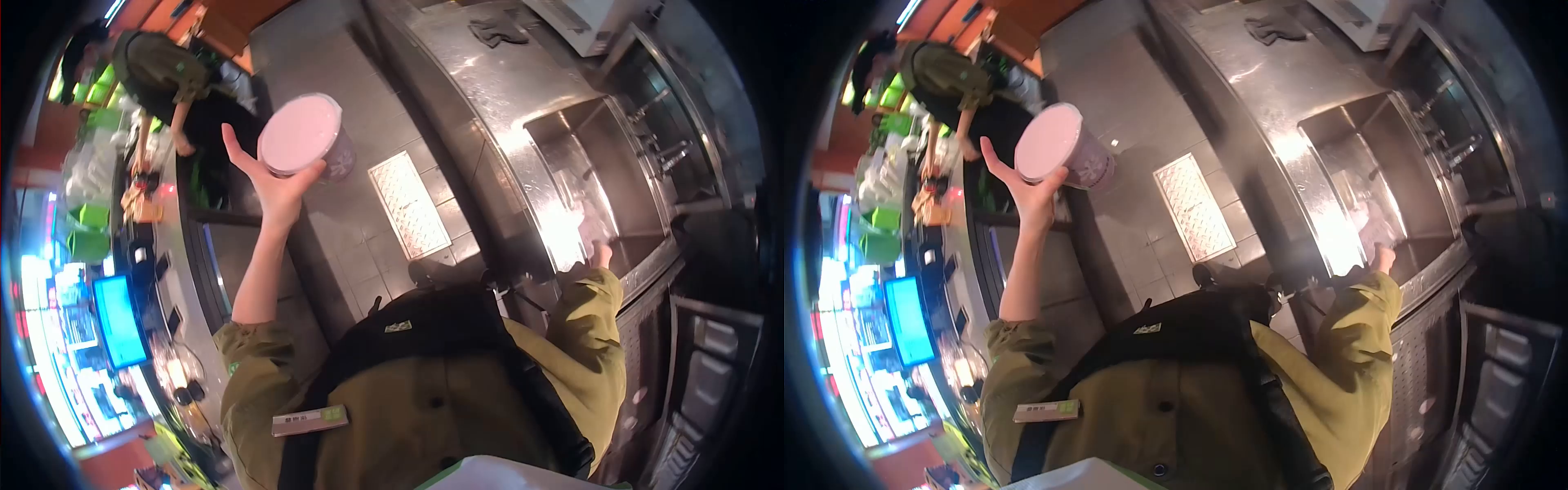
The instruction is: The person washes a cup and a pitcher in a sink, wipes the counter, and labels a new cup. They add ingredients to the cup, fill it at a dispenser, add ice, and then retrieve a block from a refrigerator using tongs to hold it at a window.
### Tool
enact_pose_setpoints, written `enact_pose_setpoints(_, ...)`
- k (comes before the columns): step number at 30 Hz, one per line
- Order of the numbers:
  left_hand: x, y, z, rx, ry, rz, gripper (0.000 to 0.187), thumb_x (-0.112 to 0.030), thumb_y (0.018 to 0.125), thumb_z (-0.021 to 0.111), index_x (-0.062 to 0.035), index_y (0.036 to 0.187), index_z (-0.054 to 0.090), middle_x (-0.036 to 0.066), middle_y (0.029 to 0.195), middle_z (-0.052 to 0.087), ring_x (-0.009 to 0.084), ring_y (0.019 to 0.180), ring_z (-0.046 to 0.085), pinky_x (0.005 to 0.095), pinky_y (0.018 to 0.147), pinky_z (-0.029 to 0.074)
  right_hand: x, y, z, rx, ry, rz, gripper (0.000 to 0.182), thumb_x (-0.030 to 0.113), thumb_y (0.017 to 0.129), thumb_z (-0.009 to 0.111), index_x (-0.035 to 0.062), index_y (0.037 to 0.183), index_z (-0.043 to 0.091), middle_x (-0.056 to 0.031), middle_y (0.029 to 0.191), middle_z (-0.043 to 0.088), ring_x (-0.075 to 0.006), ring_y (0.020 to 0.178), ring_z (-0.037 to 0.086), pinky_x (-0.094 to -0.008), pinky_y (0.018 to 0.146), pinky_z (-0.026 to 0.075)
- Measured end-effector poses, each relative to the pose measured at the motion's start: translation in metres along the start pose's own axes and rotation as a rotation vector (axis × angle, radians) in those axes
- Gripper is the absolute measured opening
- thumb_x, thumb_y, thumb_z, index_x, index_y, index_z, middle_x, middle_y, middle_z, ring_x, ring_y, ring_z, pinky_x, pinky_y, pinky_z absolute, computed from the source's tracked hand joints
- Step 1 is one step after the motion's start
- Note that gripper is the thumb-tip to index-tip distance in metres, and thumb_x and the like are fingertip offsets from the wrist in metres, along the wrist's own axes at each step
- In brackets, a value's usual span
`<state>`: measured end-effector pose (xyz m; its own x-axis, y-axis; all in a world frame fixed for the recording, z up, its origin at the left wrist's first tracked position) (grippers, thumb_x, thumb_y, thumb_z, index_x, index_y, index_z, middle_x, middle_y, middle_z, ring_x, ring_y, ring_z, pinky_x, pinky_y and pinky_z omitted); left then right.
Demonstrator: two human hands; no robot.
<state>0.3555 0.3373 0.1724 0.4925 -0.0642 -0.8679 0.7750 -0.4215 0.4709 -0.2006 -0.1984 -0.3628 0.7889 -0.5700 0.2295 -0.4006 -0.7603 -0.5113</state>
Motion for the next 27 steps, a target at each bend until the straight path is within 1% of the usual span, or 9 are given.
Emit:
enact_pose_setpoints(3,0.006,0.012,0.033,0.087,-0.061,0.017,0.117,-0.008,0.057,0.075,-0.0177,0.131,-0.015,0.021,0.117,0.038,0.0273,0.106,0.044,0.0392,0.092,0.035,0.050,-0.090,-0.074,-0.198,0.171,-0.151,0.055,0.046,0.066,0.060,-0.0007,0.095,0.061,-0.0193,0.101,0.058,-0.0283,0.094,0.057,-0.0386,0.082,0.044)
enact_pose_setpoints(4,0.007,0.016,0.048,0.115,-0.096,0.026,0.117,-0.007,0.057,0.075,-0.0174,0.131,-0.016,0.021,0.117,0.038,0.0274,0.106,0.044,0.0394,0.092,0.035,0.090,-0.173,-0.120,-0.334,0.301,-0.321,0.043,0.037,0.072,0.059,0.0004,0.094,0.062,-0.0193,0.099,0.059,-0.0291,0.091,0.058,-0.0370,0.080,0.044)
enact_pose_setpoints(6,0.005,0.023,0.082,0.182,-0.137,0.029,0.118,-0.008,0.056,0.075,-0.0166,0.130,-0.017,0.022,0.118,0.037,0.0276,0.107,0.044,0.0397,0.093,0.035,0.145,-0.210,-0.143,-0.371,0.726,-0.707,0.033,0.025,0.080,0.056,0.0003,0.102,0.059,-0.0141,0.096,0.062,-0.0197,0.090,0.058,-0.0286,0.082,0.042)
enact_pose_setpoints(9,-0.003,0.028,0.143,0.270,-0.196,0.044,0.118,-0.008,0.056,0.075,-0.0162,0.130,-0.017,0.021,0.119,0.036,0.0275,0.108,0.043,0.0395,0.093,0.035,0.229,-0.365,-0.181,-0.008,1.018,-1.125,0.039,0.030,0.088,0.047,-0.0001,0.112,0.052,-0.0096,0.113,0.054,-0.0167,0.105,0.049,-0.0282,0.091,0.037)
enact_pose_setpoints(11,-0.005,0.029,0.185,0.315,-0.277,0.022,0.119,-0.007,0.056,0.075,-0.0159,0.130,-0.017,0.021,0.119,0.035,0.0276,0.109,0.042,0.0395,0.093,0.034,0.256,-0.461,-0.199,0.089,0.955,-1.312,0.057,0.044,0.091,0.024,-0.0007,0.120,0.043,-0.0129,0.124,0.043,-0.0214,0.116,0.040,-0.0335,0.098,0.029)
enact_pose_setpoints(13,-0.006,0.029,0.227,0.346,-0.348,0.023,0.119,-0.007,0.056,0.075,-0.0161,0.130,-0.017,0.021,0.119,0.036,0.0277,0.109,0.042,0.0398,0.094,0.034,0.272,-0.514,-0.206,0.345,1.113,-1.421,0.068,0.052,0.088,0.015,-0.0018,0.126,0.034,-0.0134,0.131,0.035,-0.0235,0.121,0.032,-0.0357,0.101,0.023)
enact_pose_setpoints(17,-0.015,0.025,0.305,0.409,-0.415,0.064,0.119,-0.009,0.056,0.076,-0.0131,0.129,-0.017,0.020,0.121,0.032,0.0278,0.111,0.040,0.0387,0.094,0.034,0.303,-0.515,-0.210,0.590,1.300,-1.418,0.080,0.059,0.083,0.007,-0.0046,0.128,0.027,-0.0147,0.134,0.028,-0.0236,0.124,0.027,-0.0361,0.102,0.019)
enact_pose_setpoints(21,-0.027,0.024,0.371,0.481,-0.524,0.043,0.121,-0.008,0.055,0.077,-0.0124,0.129,-0.019,0.020,0.122,0.030,0.0279,0.113,0.038,0.0387,0.094,0.033,0.307,-0.473,-0.224,0.729,1.450,-1.231,0.084,0.063,0.081,0.010,-0.0052,0.125,0.032,-0.0139,0.122,0.043,-0.0212,0.115,0.038,-0.0316,0.099,0.026)
enact_pose_setpoints(27,-0.030,0.025,0.435,0.552,-0.554,0.055,0.122,-0.009,0.055,0.077,-0.0130,0.129,-0.020,0.020,0.122,0.030,0.0282,0.112,0.038,0.0387,0.094,0.034,0.298,-0.404,-0.235,0.349,1.330,-1.176,0.082,0.062,0.083,0.009,-0.0042,0.120,0.040,-0.0117,0.116,0.049,-0.0197,0.109,0.044,-0.0306,0.095,0.030)
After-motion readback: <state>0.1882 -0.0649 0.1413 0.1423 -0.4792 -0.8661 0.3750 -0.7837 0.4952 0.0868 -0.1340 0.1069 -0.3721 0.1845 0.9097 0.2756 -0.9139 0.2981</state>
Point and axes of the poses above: each hand's wrist, its own y-axis towards the middle knuckle, its own z-axis out of the palm, x = y × z, the point moved 9 cm from there along y, towards the middle knuckle
